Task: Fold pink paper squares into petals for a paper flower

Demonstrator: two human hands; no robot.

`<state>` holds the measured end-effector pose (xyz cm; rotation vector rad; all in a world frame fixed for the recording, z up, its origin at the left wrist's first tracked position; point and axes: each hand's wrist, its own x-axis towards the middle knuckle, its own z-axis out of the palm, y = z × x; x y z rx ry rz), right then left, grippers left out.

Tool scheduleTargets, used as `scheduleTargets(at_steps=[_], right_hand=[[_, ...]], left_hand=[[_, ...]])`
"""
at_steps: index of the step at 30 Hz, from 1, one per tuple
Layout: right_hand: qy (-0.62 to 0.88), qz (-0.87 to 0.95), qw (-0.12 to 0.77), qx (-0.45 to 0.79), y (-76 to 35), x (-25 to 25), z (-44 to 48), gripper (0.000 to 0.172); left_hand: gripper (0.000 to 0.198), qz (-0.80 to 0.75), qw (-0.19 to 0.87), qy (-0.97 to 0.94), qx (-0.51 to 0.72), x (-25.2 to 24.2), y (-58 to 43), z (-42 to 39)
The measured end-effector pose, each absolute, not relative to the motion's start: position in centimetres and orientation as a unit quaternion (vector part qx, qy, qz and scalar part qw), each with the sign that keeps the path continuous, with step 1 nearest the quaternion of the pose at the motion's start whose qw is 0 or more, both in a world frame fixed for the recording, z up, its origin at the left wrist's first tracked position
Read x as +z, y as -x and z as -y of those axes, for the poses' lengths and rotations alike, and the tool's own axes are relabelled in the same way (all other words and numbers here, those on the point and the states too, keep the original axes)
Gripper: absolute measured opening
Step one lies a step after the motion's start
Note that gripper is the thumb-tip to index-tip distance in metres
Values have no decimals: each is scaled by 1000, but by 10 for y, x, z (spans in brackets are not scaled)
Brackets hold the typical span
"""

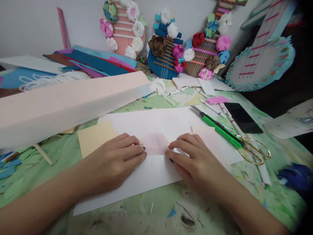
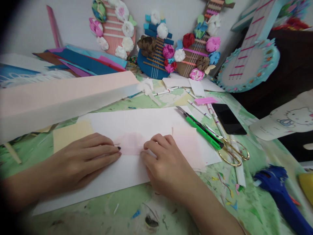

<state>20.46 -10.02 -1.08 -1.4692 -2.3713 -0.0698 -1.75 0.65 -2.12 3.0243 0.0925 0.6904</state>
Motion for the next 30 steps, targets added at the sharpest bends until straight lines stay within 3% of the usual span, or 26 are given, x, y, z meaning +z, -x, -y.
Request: scheduleTargets(at_steps=[5,14,17,20,30], right_hand=[[509,845,163,-13,-204,-11,99,21],[503,833,226,29,-207,-12,101,23],[503,819,272,42,-211,-16,99,35],[541,797,264,54,-214,-21,97,49],[537,808,237,59,-214,-21,97,38]], left_hand=[[20,-18,3,-976,219,-20,18,-7],[18,-7,16,-970,243,-22,19,-12],[20,-7,19,-970,243,-22,21,-13],[24,-14,6,-968,250,-24,23,-16],[22,-76,-32,-962,259,-28,25,-23]])
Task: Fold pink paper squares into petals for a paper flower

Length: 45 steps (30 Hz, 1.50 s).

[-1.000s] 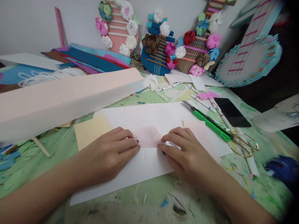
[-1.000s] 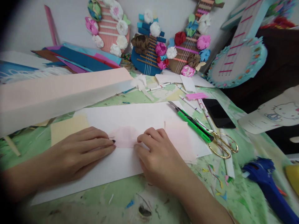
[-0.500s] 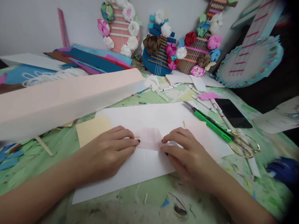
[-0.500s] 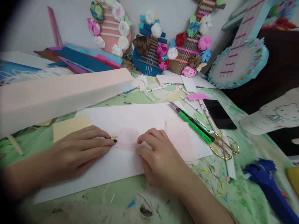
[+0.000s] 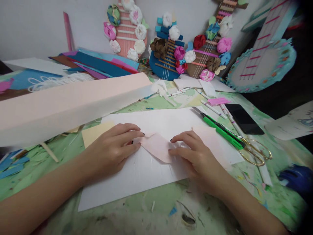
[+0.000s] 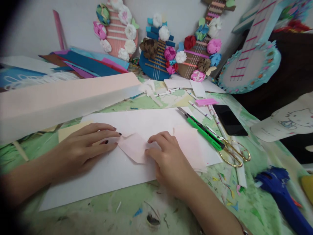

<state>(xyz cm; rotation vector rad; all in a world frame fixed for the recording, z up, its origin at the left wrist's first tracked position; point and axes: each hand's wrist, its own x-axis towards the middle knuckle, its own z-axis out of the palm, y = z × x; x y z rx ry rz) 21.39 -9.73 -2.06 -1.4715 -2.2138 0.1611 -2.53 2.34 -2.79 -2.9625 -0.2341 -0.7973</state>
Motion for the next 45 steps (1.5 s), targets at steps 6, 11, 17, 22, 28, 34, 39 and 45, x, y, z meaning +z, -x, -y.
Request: scheduleTargets(at_steps=[6,11,17,22,28,34,39,45], right_hand=[[538,812,222,53,-210,-20,98,34],[540,813,212,52,-209,-20,99,33],[533,817,216,44,-208,-22,98,31],[529,809,249,60,-202,-21,101,28],[476,819,247,205,-190,-8,108,22],[501,798,317,108,-203,-18,100,40],[531,811,244,10,-216,-26,94,41],[543,813,208,1,-213,-19,94,26]], left_hand=[[19,88,50,963,-251,-26,25,-26],[19,74,56,965,-245,-27,24,-28],[15,96,75,959,-257,-25,26,-25],[17,132,-27,955,-264,-25,23,-7],[50,163,-53,969,-180,-27,20,0],[59,120,-41,983,-134,-28,21,-7],[45,121,-48,983,-126,-29,22,-10],[40,145,-60,965,-210,-31,21,-12]])
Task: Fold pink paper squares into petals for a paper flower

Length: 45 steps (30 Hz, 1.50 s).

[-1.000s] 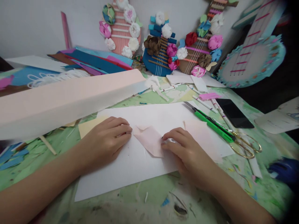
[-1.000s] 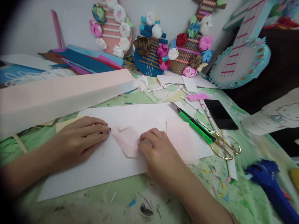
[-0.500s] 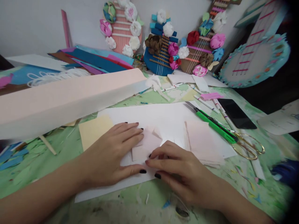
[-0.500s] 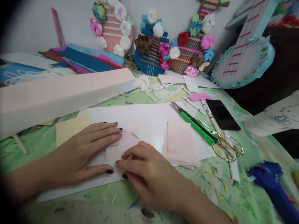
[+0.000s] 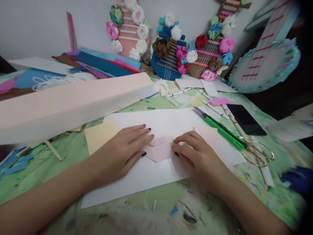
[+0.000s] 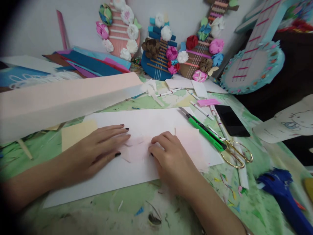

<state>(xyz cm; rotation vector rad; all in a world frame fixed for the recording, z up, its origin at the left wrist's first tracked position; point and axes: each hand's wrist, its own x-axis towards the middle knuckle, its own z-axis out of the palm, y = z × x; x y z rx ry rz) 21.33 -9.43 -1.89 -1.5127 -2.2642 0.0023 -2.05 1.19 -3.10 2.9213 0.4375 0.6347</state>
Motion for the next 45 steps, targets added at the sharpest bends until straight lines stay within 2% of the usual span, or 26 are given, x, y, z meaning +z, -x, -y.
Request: scheduleTargets(at_steps=[3,6,17,26,35,45], right_hand=[[541,813,215,-2,-213,-20,94,24],[541,813,215,7,-213,-23,94,21],[556,803,216,13,-209,-22,93,21],[558,796,231,38,-208,-19,94,19],[559,795,234,34,-208,-19,94,20],[570,788,228,49,-207,-18,94,20]], left_hand=[[22,-123,76,-951,272,-29,19,-9],[11,-90,72,-954,275,-27,18,-4],[14,-15,-34,-968,248,-27,11,-2],[16,-6,-27,-971,238,-27,12,-4],[21,3,-80,-976,201,-24,7,1],[17,4,-19,-971,237,-27,3,0]])
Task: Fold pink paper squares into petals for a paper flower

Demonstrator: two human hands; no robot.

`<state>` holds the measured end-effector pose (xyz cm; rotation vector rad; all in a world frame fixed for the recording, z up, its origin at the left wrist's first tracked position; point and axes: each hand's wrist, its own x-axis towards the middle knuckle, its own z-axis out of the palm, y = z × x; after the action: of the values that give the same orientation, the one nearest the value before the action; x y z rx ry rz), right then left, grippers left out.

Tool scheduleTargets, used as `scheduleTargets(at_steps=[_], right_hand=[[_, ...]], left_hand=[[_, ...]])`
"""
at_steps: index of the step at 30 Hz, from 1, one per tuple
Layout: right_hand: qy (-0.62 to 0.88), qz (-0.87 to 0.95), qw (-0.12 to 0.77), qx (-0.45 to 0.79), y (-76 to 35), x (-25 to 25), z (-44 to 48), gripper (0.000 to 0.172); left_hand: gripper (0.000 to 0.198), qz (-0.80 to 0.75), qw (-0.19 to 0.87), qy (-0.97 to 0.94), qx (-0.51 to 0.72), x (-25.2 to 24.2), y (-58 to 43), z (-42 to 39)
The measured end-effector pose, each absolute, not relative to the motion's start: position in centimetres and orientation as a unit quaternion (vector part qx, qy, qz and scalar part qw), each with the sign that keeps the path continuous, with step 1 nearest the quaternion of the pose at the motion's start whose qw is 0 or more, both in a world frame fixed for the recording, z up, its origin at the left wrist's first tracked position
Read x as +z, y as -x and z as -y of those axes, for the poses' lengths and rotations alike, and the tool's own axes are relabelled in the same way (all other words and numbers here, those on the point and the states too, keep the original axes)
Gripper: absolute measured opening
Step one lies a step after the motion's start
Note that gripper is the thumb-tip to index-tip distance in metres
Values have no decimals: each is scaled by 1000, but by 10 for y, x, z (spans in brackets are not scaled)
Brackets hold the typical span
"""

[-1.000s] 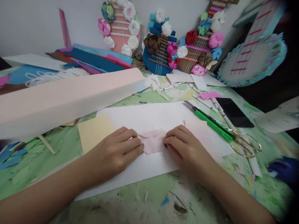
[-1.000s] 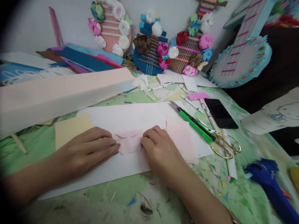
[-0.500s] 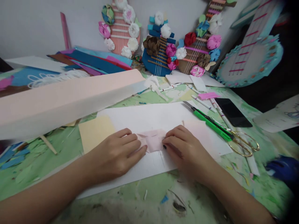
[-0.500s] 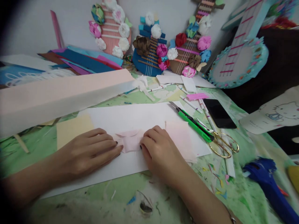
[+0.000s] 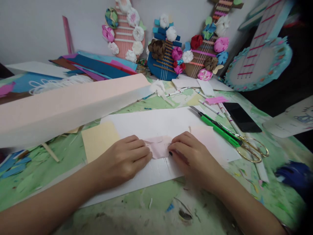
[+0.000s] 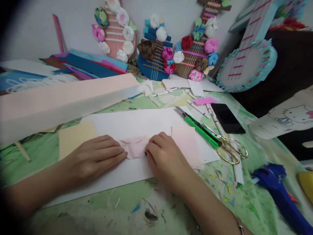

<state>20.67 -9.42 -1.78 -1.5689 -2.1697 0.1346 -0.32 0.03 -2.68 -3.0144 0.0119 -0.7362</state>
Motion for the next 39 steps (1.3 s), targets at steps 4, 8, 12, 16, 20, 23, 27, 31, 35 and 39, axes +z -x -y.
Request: scheduleTargets(at_steps=[4,8,12,16,20,23,27,31,35,39], right_hand=[[575,783,228,60,-206,-16,95,15],[559,788,245,82,-206,-15,96,23],[539,796,269,61,-207,-20,96,16],[516,803,297,25,-209,-25,95,18],[510,805,303,22,-212,-25,93,20],[505,806,308,37,-213,-25,92,22],[517,794,314,62,-214,-27,91,19],[556,768,305,89,-214,-25,91,15],[567,755,306,121,-213,-23,91,14],[588,737,296,153,-212,-22,91,14]], left_hand=[[12,17,12,962,-273,-32,4,-2],[5,57,-10,940,-336,-37,5,-4],[8,68,-3,927,-369,-37,7,-5],[7,57,19,935,-350,-34,10,-5],[7,41,7,951,-306,-33,11,-5],[6,49,-40,957,-284,-32,11,-5],[11,65,-67,959,-267,-32,9,-5],[9,98,-94,952,-273,-33,9,-4],[8,135,-153,943,-264,-33,10,-4],[10,183,-207,928,-248,-32,9,-4]])
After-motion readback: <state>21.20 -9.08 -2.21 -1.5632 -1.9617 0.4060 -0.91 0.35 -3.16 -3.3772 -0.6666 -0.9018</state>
